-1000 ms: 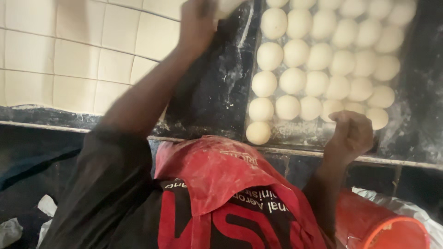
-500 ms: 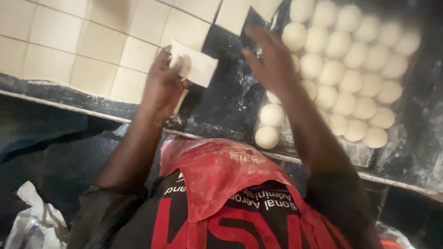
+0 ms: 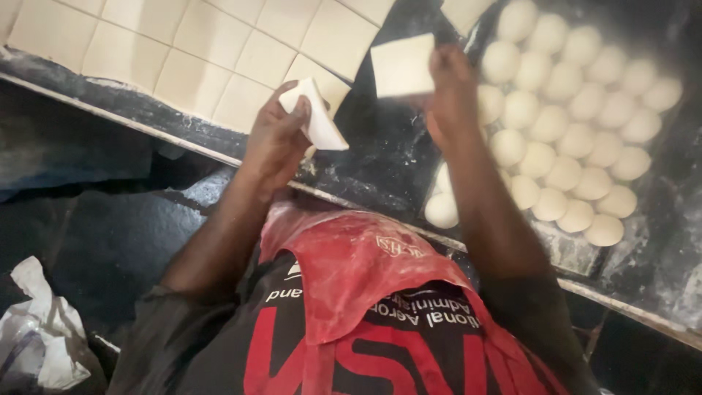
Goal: The person shapes dough pieces by hand, folding smaller dough squares into rounds and rolling them between their palms before placing them on a tray.
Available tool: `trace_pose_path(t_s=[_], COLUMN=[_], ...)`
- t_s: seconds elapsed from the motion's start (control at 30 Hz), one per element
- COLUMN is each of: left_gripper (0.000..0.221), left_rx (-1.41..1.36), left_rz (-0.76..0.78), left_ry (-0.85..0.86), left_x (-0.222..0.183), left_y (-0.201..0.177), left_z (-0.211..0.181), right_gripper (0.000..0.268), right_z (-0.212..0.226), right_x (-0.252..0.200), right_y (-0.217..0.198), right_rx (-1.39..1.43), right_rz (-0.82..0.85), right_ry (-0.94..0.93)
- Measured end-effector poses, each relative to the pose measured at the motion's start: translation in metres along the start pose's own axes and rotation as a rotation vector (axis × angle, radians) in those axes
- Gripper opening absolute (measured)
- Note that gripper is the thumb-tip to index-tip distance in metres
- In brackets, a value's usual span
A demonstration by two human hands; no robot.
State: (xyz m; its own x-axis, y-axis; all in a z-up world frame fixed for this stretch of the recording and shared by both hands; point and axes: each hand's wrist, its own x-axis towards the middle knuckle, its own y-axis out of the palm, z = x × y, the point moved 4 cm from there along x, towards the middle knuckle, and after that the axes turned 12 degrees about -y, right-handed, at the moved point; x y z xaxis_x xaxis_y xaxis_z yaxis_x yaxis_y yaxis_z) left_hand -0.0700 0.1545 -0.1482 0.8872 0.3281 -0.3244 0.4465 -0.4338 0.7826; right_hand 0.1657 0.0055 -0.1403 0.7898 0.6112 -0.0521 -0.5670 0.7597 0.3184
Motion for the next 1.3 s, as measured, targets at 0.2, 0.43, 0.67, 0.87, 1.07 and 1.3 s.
trace_pose_path(t_s=[0.2,0.43,0.67,0.87,1.07,1.3], left_gripper=[0.034,0.033,0.033,0.023,0.02,0.023], left_rx=[0.299,0.31,0.254,0.756,1.119,1.037], left_rz=[-0.024,-0.004,-0.269,-0.357,-0.027,-0.001], left_ry=[0.052,0.383,0.628,0.83,0.946,1.181], left_x=[0.02,0.025,0.061,0.039,0.018,0.013], left_y=[0.048,0.089,0.073,0.1,0.143,0.151], left_z=[0.024,0.045,0.015,-0.015,0.048,0.052], right_gripper=[0.02,0.02,0.022,0.05,0.056,0.02], right_z=[-0.006,-0.01,0.035,0.024,0.014,0.001], right_x=[-0.054,-0.079,-0.09,-0.101,-0.09,-0.068], right_y=[0.033,0.056,0.054,0.059,0.048,0.006], right_rx=[0.056,-0.448,-0.805,0.012,0.411,0.293], right_rz=[0.077,0.092,0.276,0.269,0.065,-0.217], right_ry=[-0.045,-0.571,-0.713,-0.076,-0.088,-0.297])
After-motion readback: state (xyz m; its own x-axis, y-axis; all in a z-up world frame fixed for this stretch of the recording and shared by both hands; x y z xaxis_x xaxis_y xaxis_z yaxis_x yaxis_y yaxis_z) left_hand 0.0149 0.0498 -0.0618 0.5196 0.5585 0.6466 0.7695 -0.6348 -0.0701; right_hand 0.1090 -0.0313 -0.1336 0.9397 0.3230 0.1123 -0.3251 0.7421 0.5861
